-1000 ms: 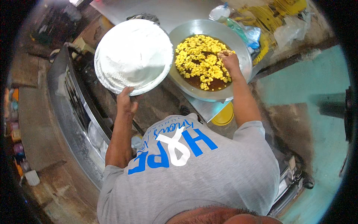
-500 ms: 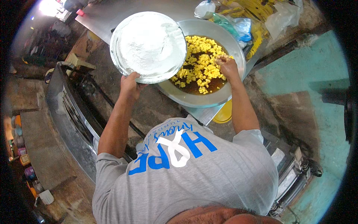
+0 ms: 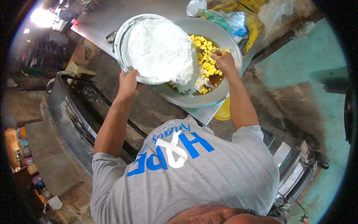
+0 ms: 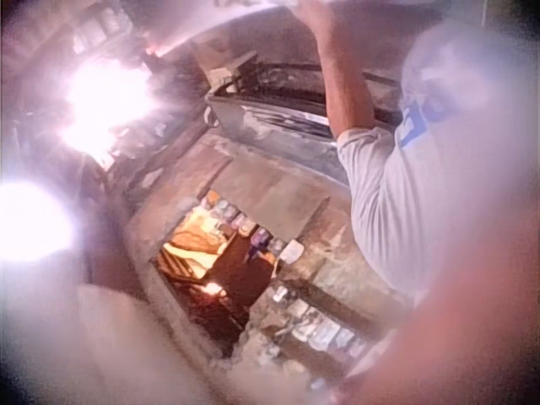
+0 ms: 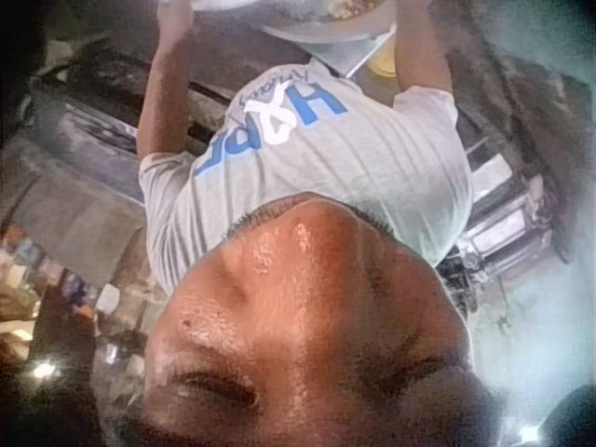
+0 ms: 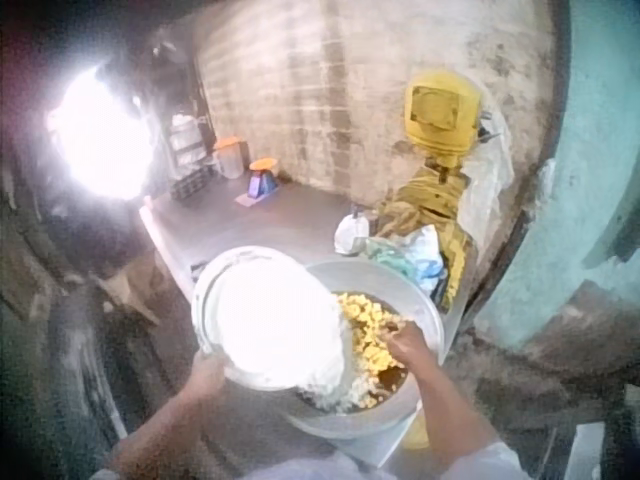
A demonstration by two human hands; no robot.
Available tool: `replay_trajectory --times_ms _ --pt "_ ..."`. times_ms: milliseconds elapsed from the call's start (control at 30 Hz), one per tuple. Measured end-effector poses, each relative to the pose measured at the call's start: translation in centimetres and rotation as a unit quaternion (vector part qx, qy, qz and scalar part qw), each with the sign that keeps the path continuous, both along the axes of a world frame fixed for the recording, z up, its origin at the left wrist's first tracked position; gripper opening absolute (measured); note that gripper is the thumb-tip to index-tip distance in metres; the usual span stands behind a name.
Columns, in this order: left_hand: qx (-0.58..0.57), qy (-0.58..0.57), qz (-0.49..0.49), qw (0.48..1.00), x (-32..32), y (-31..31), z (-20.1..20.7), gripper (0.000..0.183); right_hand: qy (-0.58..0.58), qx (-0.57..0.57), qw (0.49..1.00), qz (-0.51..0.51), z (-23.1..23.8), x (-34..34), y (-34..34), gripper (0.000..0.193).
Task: The person mixes yellow and brown food items in a large metal bowl using their right hand. They occasionally use a cloth to wipe the table and briefly handle a white container before returning to mixing.
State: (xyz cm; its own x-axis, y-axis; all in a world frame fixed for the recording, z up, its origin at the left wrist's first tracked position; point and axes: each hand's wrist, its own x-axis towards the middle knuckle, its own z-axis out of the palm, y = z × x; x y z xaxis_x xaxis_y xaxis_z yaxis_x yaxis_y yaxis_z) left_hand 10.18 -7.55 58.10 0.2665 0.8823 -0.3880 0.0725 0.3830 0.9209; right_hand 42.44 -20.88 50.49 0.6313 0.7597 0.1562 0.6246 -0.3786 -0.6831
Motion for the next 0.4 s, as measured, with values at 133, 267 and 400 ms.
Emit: replay_trajectory --times_ms 133,267,400 --pt "0.024 -0.011 -0.019 0.999 -0.7 0.8 -0.7 0.047 0.002 -0.036 0.999 -0.001 -0.8 0.2 -1.2 0.033" --pt "0.045 0.007 -0.033 0.998 -0.7 0.0 -0.2 0.044 0.047 -0.013 0.999 -0.018 -2.6 0.5 -2.8 0.036" --pt "0.056 0.01 -0.045 0.997 -0.6 0.3 0.2 0.047 0.068 0.01 0.998 -0.002 0.1 -2.0 -3.8 0.035"
